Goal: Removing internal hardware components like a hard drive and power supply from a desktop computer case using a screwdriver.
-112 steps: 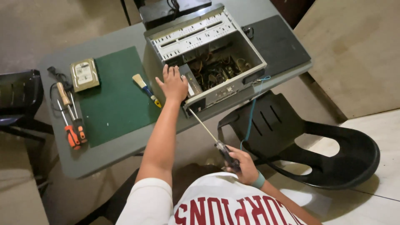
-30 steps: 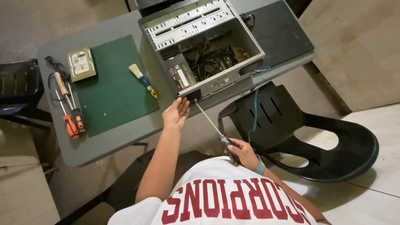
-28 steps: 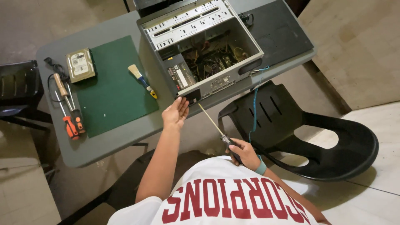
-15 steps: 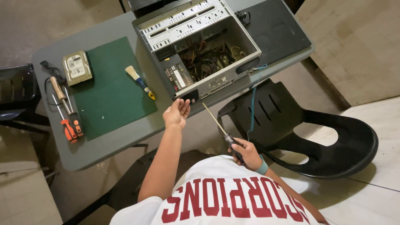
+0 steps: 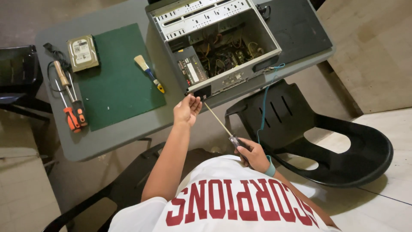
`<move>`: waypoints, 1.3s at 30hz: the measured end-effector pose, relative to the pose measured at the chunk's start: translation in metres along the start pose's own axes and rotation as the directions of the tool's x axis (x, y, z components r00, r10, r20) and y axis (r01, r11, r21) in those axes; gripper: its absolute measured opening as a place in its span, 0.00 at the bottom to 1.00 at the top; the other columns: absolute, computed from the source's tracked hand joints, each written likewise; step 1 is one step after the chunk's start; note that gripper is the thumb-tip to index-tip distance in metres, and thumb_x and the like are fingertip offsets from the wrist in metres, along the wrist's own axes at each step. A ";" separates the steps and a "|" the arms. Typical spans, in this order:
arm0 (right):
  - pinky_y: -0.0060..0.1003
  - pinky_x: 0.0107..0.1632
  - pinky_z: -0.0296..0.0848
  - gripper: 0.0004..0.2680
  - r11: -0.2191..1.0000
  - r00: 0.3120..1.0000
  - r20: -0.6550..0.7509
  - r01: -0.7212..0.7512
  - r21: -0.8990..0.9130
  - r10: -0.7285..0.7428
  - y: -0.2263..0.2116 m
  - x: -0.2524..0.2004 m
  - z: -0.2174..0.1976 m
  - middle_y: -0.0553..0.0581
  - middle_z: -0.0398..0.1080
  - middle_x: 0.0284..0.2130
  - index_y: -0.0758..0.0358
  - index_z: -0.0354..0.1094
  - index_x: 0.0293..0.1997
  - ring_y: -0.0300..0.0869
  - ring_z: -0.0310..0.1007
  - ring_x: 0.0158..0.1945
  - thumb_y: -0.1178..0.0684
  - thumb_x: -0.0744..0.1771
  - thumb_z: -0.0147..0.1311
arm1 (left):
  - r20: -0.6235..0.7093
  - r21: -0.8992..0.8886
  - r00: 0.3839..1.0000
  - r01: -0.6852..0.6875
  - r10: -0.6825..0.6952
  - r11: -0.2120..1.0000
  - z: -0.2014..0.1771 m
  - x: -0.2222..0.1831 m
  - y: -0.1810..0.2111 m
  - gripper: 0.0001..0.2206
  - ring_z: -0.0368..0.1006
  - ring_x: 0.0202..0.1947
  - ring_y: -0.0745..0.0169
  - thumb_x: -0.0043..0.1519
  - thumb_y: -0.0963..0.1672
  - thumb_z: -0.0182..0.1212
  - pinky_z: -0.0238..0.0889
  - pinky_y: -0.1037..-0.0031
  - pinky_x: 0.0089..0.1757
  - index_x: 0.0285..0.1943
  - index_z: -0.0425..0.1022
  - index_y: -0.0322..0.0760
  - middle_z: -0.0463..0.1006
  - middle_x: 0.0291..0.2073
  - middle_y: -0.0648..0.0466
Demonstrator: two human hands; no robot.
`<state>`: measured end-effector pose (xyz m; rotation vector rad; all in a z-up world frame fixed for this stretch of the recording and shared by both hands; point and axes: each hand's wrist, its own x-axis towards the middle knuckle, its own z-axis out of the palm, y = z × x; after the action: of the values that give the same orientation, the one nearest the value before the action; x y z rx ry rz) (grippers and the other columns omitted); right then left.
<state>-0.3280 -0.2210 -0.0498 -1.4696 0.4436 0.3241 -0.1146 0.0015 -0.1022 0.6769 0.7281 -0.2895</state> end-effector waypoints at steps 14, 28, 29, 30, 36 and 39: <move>0.32 0.11 0.63 0.16 0.989 0.994 0.022 0.107 -0.103 -0.105 -0.014 -0.009 0.017 0.68 0.72 0.15 0.68 0.66 0.63 0.45 0.64 0.08 0.59 0.67 0.53 | 0.162 0.784 0.984 -0.171 0.070 0.597 -0.016 -0.020 0.080 0.08 0.83 0.34 0.56 0.61 0.43 0.67 0.78 0.62 0.37 0.46 0.77 0.39 0.83 0.34 0.51; 0.32 0.21 0.65 0.20 0.937 0.990 0.015 0.134 -0.322 -0.137 -0.037 -0.014 0.038 0.53 0.75 0.30 0.53 0.61 0.70 0.37 0.61 0.20 0.55 0.68 0.50 | 0.538 0.747 0.796 -0.298 0.278 -0.594 0.100 -0.002 0.097 0.35 0.22 0.76 0.55 0.67 0.59 0.45 0.30 0.39 0.67 0.79 0.49 0.44 0.42 0.78 0.58; 0.31 0.21 0.65 0.20 0.922 0.981 0.029 0.189 -0.337 -0.191 -0.035 -0.013 0.037 0.53 0.75 0.29 0.53 0.61 0.70 0.36 0.60 0.19 0.55 0.68 0.50 | 0.501 0.734 0.827 -0.251 0.255 -0.631 0.102 -0.006 0.098 0.36 0.18 0.75 0.54 0.67 0.60 0.40 0.27 0.40 0.67 0.81 0.42 0.44 0.36 0.79 0.59; 0.30 0.21 0.66 0.19 0.905 0.970 0.043 0.241 -0.350 -0.241 -0.032 -0.012 0.036 0.53 0.75 0.29 0.53 0.60 0.70 0.35 0.59 0.18 0.54 0.68 0.50 | 0.460 0.716 0.857 -0.203 0.231 -0.668 0.104 -0.010 0.098 0.37 0.14 0.75 0.54 0.68 0.61 0.35 0.24 0.41 0.68 0.82 0.35 0.44 0.30 0.79 0.60; 0.32 0.22 0.63 0.19 0.928 0.987 0.005 0.155 -0.340 -0.163 -0.031 -0.010 0.036 0.52 0.74 0.26 0.52 0.61 0.70 0.36 0.57 0.18 0.55 0.68 0.50 | 0.450 0.717 0.863 -0.198 0.228 -0.668 0.106 -0.013 0.098 0.37 0.13 0.75 0.50 0.68 0.61 0.35 0.20 0.40 0.68 0.82 0.35 0.44 0.29 0.79 0.55; 0.32 0.21 0.63 0.19 0.933 0.985 -0.001 0.163 -0.322 -0.173 -0.030 -0.007 0.036 0.53 0.75 0.28 0.52 0.62 0.70 0.36 0.57 0.19 0.55 0.68 0.50 | 0.453 0.711 0.862 -0.194 0.229 -0.675 0.107 -0.013 0.099 0.37 0.12 0.74 0.50 0.68 0.61 0.34 0.20 0.40 0.68 0.82 0.35 0.44 0.30 0.79 0.55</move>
<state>-0.3164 -0.1874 -0.0185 -1.8209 0.2936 0.2453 -0.0228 0.0056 0.0122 2.9131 -0.1700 -0.3821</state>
